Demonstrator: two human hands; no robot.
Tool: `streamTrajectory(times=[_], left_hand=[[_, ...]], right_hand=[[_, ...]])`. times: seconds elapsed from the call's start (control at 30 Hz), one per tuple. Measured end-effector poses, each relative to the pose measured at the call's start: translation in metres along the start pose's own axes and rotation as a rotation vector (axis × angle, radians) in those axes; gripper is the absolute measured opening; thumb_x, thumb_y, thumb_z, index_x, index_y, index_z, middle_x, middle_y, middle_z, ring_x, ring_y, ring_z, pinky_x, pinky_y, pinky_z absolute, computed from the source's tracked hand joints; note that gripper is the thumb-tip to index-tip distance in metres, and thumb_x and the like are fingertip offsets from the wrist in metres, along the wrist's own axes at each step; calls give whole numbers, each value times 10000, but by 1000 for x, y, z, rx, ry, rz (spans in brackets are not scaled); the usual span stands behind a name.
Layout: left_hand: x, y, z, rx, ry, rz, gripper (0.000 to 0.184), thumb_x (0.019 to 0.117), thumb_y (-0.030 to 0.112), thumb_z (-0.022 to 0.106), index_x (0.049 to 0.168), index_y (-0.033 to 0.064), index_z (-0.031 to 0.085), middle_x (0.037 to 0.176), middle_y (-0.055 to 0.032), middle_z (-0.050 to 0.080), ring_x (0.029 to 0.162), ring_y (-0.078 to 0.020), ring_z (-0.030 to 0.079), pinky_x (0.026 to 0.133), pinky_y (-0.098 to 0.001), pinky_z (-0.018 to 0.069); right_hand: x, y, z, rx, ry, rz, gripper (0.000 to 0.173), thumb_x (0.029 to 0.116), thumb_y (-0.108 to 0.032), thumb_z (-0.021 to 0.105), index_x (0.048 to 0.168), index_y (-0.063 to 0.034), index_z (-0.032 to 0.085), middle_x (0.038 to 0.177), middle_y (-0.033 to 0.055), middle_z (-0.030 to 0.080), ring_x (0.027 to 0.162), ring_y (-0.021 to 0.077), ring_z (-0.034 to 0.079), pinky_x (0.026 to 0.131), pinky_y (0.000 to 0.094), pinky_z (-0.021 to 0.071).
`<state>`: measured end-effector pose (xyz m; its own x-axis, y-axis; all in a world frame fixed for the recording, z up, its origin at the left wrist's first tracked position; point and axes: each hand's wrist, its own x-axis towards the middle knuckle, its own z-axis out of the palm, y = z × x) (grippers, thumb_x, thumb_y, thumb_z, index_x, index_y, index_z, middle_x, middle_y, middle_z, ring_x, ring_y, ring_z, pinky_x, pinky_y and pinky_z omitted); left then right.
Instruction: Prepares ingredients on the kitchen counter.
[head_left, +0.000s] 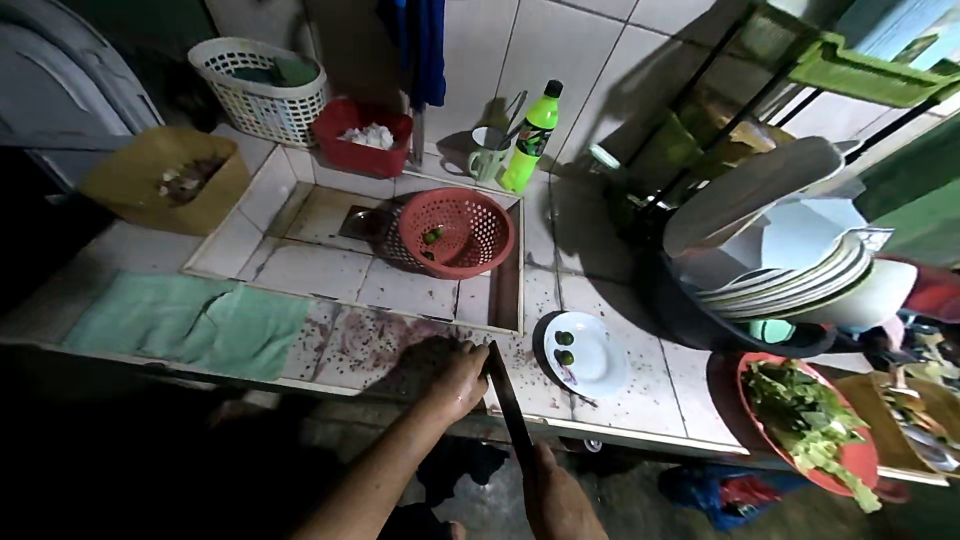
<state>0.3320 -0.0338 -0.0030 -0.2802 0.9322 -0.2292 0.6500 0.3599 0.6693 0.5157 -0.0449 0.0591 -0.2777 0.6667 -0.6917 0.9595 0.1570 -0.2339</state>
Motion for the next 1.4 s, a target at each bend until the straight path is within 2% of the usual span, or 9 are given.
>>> streamTrajectory(times=[0.5,0.6,0.8,0.97,1.07,1.17,1.27,1.33,1.4], left_hand=[[8,-9,-10,29,-77,11,331,947,53,680,1275,40,634,1315,-172,607,1176,-327,628,983,-481,531],[8,-13,-8,0,-60,1,341,933,11,680,1268,33,623,1302,-173,604,1167,-324,630,978,-472,538],[7,-11,-7,30,-70,7,318,972,127,654,1273,30,622,1292,-172,614,1157,-312,636,980,-465,532],[8,-10,-12,47,-108,25,301,974,70,652,1271,42,612,1309,-161,601,1163,-307,631,985,-452,534],[6,-11,-12,66,-113,15,361,940,6,660,1294,45,604,1338,-156,593,1177,-307,627,994,-451,531],[6,-12,-10,8,-97,-3,315,963,49,656,1273,26,607,1317,-163,604,1176,-299,629,1007,-442,522],[8,-11,-9,-64,-75,-23,305,985,123,643,1267,17,598,1239,-178,630,1103,-292,651,974,-450,533],[9,-11,-9,-53,-82,-21,427,977,140,640,1392,76,567,1316,-167,607,1117,-286,651,967,-454,542],[10,-8,-8,28,-125,2,469,975,167,639,1439,150,570,1380,-135,565,1176,-260,620,988,-423,534]], right_hand=[[59,-70,-25,-144,-4,-55,378,1102,-164,399,1460,-44,423,1212,208,676,1153,353,678,986,497,532],[67,-72,-24,-151,15,-74,346,1098,-161,412,1422,-42,447,1174,202,685,1130,352,687,967,498,541],[51,-66,-20,-138,-24,15,363,1107,-167,373,1446,-54,434,1215,202,679,1154,352,680,974,505,538],[69,-70,-20,-131,4,-32,352,1103,-184,412,1428,-55,456,1197,196,684,1144,347,682,975,502,539],[81,-75,-16,-155,6,-32,452,1086,-173,449,1516,-48,387,1247,204,670,1176,360,669,991,508,537],[84,-69,-18,-103,10,-59,429,1093,-195,431,1496,-49,418,1239,209,675,1179,361,667,998,517,529],[74,-43,-17,167,111,-163,338,1106,-261,426,1334,-39,542,1047,177,696,981,313,702,891,493,557],[61,-18,-14,344,212,-219,311,1087,-226,457,1291,-16,561,891,132,665,756,251,680,720,448,580],[46,8,-16,445,301,-228,319,1059,-166,478,1316,10,553,808,106,652,631,214,656,606,418,582]])
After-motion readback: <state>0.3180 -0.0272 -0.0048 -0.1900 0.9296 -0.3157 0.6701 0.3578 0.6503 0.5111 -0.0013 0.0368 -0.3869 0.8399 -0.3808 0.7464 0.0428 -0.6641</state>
